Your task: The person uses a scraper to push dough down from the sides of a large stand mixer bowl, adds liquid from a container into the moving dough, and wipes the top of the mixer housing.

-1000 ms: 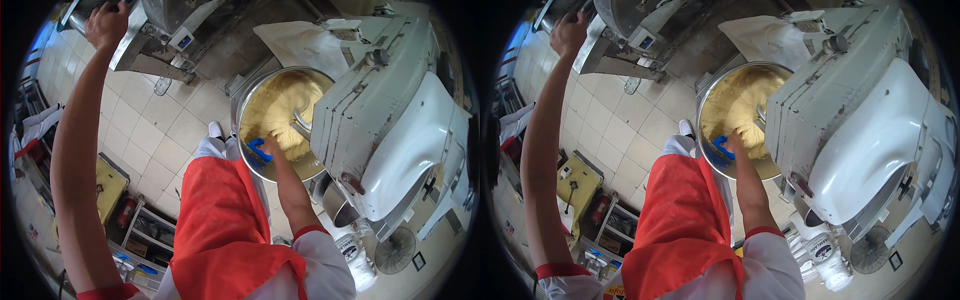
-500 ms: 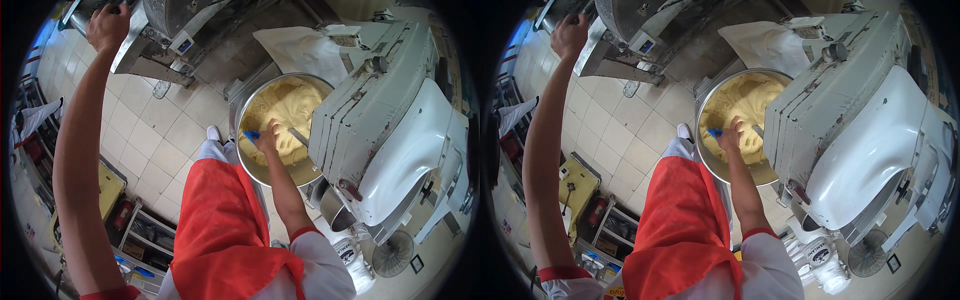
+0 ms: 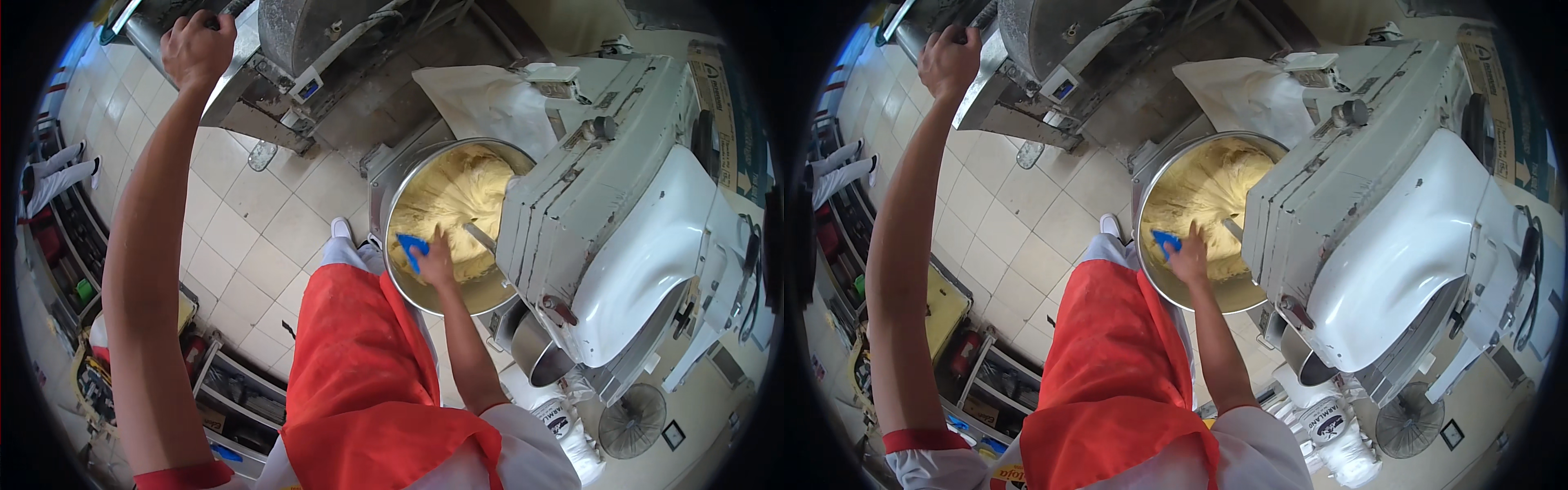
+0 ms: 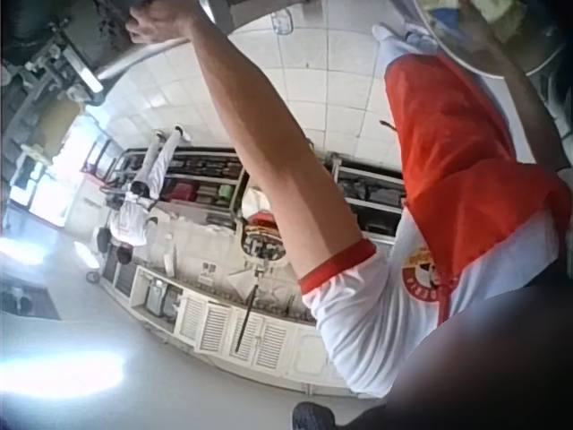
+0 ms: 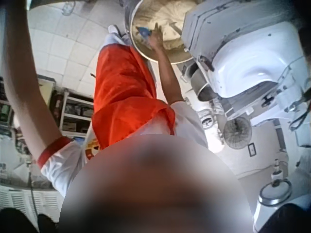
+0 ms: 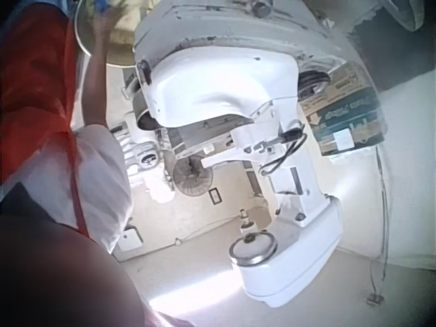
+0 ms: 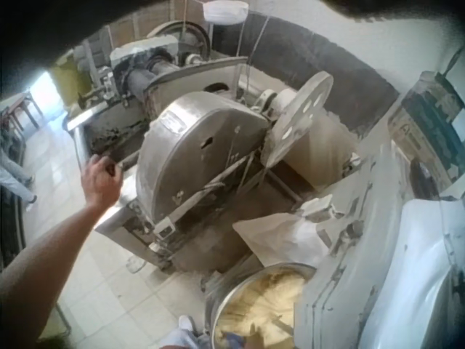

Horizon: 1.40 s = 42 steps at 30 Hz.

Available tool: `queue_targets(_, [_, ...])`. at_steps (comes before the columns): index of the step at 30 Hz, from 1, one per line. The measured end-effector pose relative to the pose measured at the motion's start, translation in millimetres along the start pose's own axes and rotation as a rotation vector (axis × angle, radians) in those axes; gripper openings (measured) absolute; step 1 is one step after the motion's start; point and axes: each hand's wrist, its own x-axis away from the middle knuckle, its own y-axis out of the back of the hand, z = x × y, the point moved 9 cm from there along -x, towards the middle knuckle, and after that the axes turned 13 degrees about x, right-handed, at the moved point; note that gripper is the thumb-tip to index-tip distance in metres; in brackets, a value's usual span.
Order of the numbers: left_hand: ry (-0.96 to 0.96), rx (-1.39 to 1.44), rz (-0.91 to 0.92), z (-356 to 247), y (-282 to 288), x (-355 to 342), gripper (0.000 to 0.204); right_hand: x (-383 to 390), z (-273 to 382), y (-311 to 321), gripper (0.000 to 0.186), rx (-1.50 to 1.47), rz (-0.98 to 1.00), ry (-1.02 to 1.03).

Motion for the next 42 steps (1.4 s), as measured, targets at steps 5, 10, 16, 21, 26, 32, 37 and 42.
queue_targets(5, [-0.031,-0.003,-0.003,-8.6,-2.6,-2.7,0.033,-80.1,11.9,-15.7,0.051,0.193,-0.051,0.007])
queue_targets(10, [-0.057,0.019,-0.001,-8.4,-3.6,-1.5,0.033,-56.0,1.0,-79.6,0.055,0.237,0.212,0.043])
queue_targets(16, [-0.007,0.015,-0.04,3.4,2.4,-1.3,0.032,-15.1,-1.6,-17.1,0.081,-0.186,0.403,-0.043])
queue_targets(21, [-0.03,0.0,-0.017,-3.9,-1.2,-3.0,0.033,-69.8,19.3,19.3,0.05,0.068,-0.079,0.16])
queue_targets(26, [-0.035,-0.018,-0.006,-8.8,-3.3,-5.1,0.033,-76.9,27.7,-67.9,0.042,0.464,0.255,0.132])
queue_targets(32, [-0.014,-0.021,-0.005,-2.3,-3.5,-7.3,0.034,-38.6,11.4,-93.4,0.031,0.141,0.389,0.141])
queue_targets(37, [-0.007,-0.099,0.023,16.1,-7.3,-0.4,0.036,-24.9,48.9,-36.5,0.028,0.237,-0.096,0.307])
queue_targets(42, [-0.045,-0.054,0.057,-10.0,-16.3,-5.3,0.038,-90.2,-19.6,-144.6,0.033,0.232,0.317,0.126])
